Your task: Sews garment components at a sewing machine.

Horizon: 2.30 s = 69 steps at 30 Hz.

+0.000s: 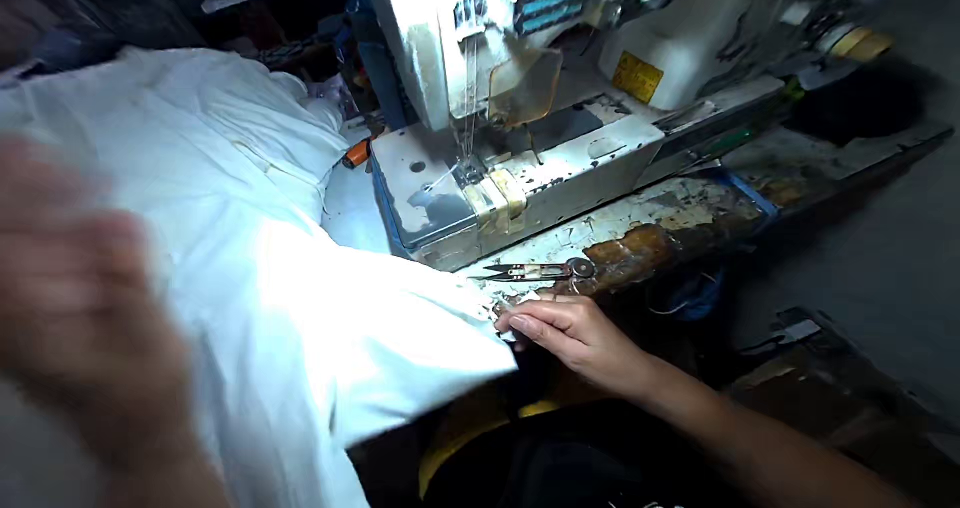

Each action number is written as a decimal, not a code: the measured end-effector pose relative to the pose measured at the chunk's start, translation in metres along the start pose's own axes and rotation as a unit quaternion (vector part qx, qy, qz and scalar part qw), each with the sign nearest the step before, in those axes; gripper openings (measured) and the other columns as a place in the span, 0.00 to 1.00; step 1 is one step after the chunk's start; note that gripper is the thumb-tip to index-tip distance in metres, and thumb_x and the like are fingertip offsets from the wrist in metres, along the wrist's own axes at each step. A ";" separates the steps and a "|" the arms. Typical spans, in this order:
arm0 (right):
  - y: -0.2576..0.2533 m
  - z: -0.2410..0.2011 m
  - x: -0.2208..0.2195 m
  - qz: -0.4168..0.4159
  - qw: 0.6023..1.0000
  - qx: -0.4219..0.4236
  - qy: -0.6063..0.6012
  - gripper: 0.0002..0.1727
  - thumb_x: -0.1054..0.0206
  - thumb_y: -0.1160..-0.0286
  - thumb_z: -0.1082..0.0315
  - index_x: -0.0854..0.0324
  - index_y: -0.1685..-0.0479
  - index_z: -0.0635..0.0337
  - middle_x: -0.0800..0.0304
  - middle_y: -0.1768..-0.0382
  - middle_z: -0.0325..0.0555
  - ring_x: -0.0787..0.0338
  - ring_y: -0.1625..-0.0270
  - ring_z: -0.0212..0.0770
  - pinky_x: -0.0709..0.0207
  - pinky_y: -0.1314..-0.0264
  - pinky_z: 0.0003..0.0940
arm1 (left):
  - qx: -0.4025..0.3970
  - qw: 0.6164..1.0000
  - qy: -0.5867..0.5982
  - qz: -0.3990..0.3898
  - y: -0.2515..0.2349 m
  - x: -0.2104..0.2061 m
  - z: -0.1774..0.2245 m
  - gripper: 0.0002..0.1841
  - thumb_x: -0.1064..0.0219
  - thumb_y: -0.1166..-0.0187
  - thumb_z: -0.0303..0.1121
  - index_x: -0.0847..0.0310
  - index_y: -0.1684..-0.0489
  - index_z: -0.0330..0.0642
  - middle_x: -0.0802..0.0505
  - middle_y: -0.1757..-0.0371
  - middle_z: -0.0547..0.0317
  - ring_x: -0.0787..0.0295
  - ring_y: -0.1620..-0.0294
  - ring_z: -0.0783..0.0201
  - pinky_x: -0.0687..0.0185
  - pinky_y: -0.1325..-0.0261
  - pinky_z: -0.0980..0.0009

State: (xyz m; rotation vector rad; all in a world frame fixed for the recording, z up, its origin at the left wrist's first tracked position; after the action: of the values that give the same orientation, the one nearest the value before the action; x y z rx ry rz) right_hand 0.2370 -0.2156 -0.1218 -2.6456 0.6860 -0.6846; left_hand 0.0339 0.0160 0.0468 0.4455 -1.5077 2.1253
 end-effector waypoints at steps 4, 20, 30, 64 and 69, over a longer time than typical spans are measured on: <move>0.006 0.007 0.006 -0.008 0.999 -0.030 -0.030 0.20 0.47 0.08 0.62 0.08 0.53 0.59 0.06 0.61 0.35 0.10 0.57 0.20 0.16 0.48 0.18 | 0.060 0.991 0.080 -0.087 0.062 -0.115 0.040 0.18 0.28 0.21 0.38 0.11 0.40 0.35 0.09 0.36 0.49 0.09 0.58 0.74 0.12 0.58 0.78; 0.013 0.001 0.018 -0.002 0.995 0.095 0.007 0.16 0.38 0.13 0.62 0.13 0.66 0.64 0.12 0.69 0.47 0.14 0.62 0.29 0.23 0.55 0.20 | 0.028 0.977 0.088 -0.192 0.048 -0.159 0.068 0.11 0.31 0.20 0.38 0.10 0.68 0.43 0.10 0.61 0.65 0.16 0.61 0.79 0.19 0.56 0.83; 0.044 -0.008 0.037 -0.021 0.972 0.104 -0.209 0.10 0.30 0.19 0.65 0.16 0.65 0.64 0.11 0.62 0.39 0.14 0.53 0.17 0.21 0.47 0.11 | 0.126 0.940 0.265 -0.175 0.088 -0.172 0.115 0.15 0.26 0.23 0.47 0.17 0.62 0.44 0.12 0.66 0.67 0.15 0.65 0.81 0.17 0.61 0.85; -0.009 -0.030 -0.012 -0.098 0.934 0.012 -0.343 0.20 0.25 0.27 0.69 0.13 0.36 0.44 0.09 0.44 0.28 0.11 0.52 0.18 0.16 0.50 0.14 | 0.224 0.939 0.258 -0.045 0.140 -0.050 0.045 0.13 0.23 0.27 0.41 0.08 0.45 0.63 0.16 0.57 0.79 0.22 0.56 0.86 0.27 0.54 0.92; 0.001 -0.036 -0.008 0.084 0.992 0.098 0.003 0.09 0.26 0.25 0.63 0.04 0.50 0.46 0.08 0.57 0.35 0.17 0.52 0.18 0.28 0.44 0.13 | 0.134 0.990 0.035 0.034 0.126 -0.058 0.056 0.07 0.28 0.22 0.39 0.04 0.56 0.53 0.18 0.54 0.63 0.23 0.50 0.81 0.27 0.46 0.90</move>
State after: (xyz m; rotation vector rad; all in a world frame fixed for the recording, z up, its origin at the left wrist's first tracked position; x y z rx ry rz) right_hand 0.2119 -0.2190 -0.0950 -2.3771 0.7895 -0.6759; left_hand 0.0099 -0.0825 -0.0629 0.4118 -1.2200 2.3837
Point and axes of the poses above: each hand's wrist, its own y-axis away from the middle knuckle, its own x-axis out of the back of the hand, z = x × y, the point moved 6 cm from there along -y, towards the middle knuckle
